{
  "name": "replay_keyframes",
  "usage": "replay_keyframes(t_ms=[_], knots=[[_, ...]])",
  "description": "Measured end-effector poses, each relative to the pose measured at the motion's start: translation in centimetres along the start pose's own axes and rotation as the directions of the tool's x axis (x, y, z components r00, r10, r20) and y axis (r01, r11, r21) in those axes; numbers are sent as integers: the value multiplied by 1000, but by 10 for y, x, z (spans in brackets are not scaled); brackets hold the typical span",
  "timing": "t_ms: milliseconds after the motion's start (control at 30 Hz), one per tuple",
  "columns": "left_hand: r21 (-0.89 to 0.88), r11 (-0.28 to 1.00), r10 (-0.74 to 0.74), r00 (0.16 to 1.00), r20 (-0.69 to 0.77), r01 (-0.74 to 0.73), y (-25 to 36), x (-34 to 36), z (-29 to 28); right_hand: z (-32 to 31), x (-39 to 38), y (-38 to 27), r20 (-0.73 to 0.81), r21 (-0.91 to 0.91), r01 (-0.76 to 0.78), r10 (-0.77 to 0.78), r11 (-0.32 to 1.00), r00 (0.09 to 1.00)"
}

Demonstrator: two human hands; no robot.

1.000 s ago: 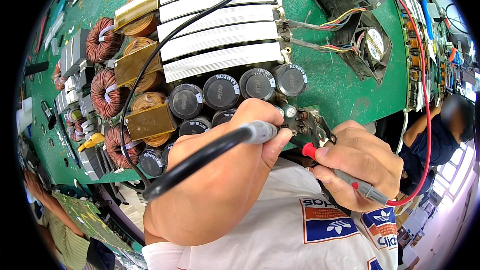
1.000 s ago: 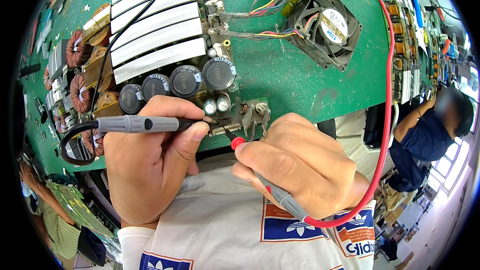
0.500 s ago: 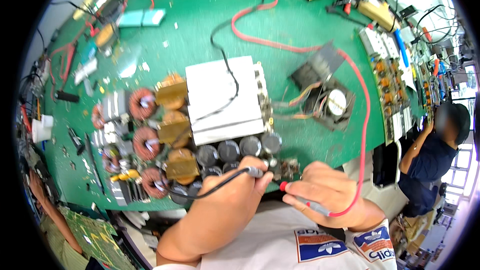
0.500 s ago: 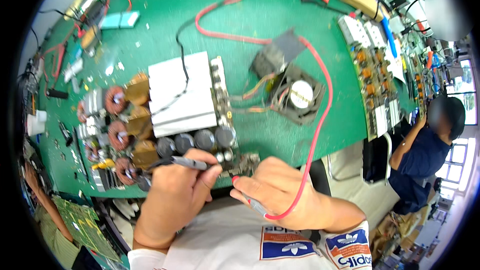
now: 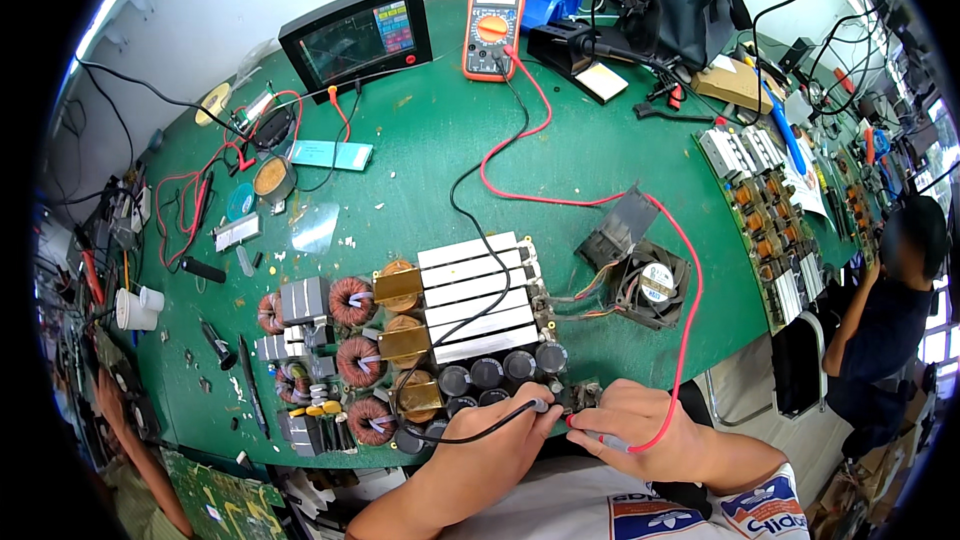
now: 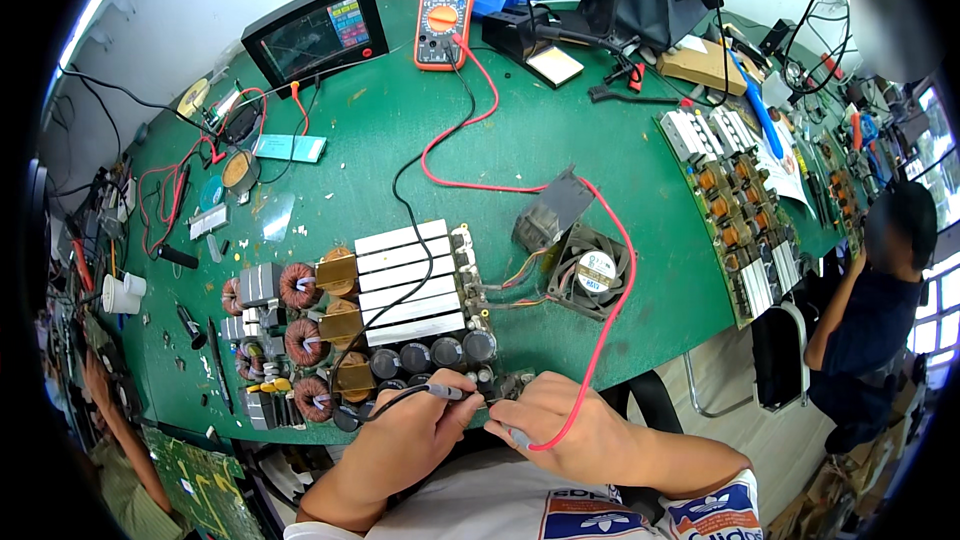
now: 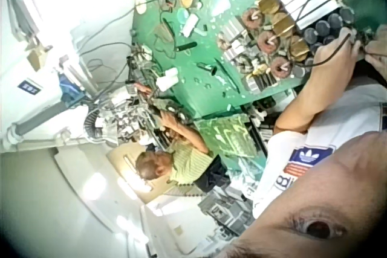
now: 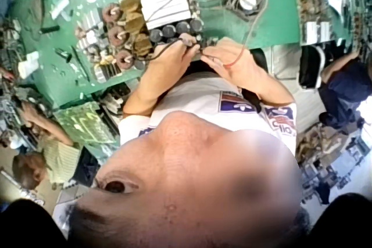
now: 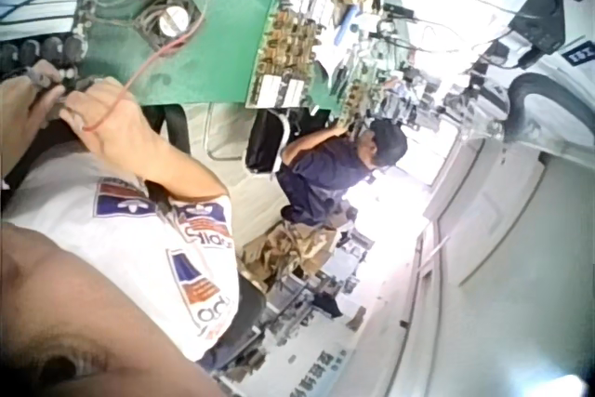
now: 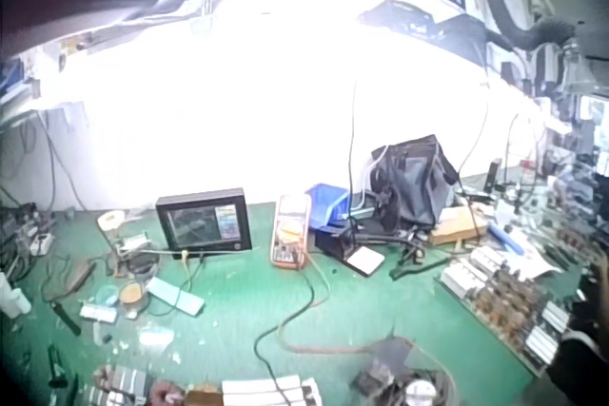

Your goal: The person holds and turns over a large electronic circuit board containing multiple capacitors and inductors. They use a soldering iron and a probe to work on specific solder points on the underside of the board and reach out to adjust a multimeter on the workbench.

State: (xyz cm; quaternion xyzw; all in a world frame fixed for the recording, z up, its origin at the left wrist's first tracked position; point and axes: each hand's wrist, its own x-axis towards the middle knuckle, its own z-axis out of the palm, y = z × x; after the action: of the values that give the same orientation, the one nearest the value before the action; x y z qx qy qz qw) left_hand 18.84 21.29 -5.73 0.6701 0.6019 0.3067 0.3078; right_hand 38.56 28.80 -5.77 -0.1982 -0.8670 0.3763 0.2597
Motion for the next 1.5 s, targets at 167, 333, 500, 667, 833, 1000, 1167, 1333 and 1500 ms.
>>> replay_keyframes(t_ms=[167,333,500,667,833,1000,1167,1333,1500], knots=[[-2,1000,22,1000,7,-22,-3,-2,4,1,-2,2,-8,-1,18,-18,1000,1000],[-5,1000,9,1000,-13,-10,0,-1,2,1,0,0,-28,-27,35,-35,999,999],[9,1000,5,1000,-19,-5,3,2,2,-2,1,-5,-9,-33,20,-20,999,1000],[-59,995,-84,996,9,85,1,2,7,-3,-5,1,19,-31,77,-76,997,997],[-54,982,-179,984,23,180,18,2,2,-4,-3,4,75,-34,152,-149,988,986],[-50,970,-237,971,8,238,23,0,4,-5,-5,5,6,-9,175,-175,984,985],[-24,975,-222,975,-7,222,27,1,3,-4,-4,6,4,-22,166,-166,986,986],[6,980,-200,979,-47,200,29,-4,4,-2,-3,6,1,-5,176,-176,984,984],[79,985,-147,986,-75,153,16,-8,12,-3,-6,8,7,10,150,-150,989,989]])
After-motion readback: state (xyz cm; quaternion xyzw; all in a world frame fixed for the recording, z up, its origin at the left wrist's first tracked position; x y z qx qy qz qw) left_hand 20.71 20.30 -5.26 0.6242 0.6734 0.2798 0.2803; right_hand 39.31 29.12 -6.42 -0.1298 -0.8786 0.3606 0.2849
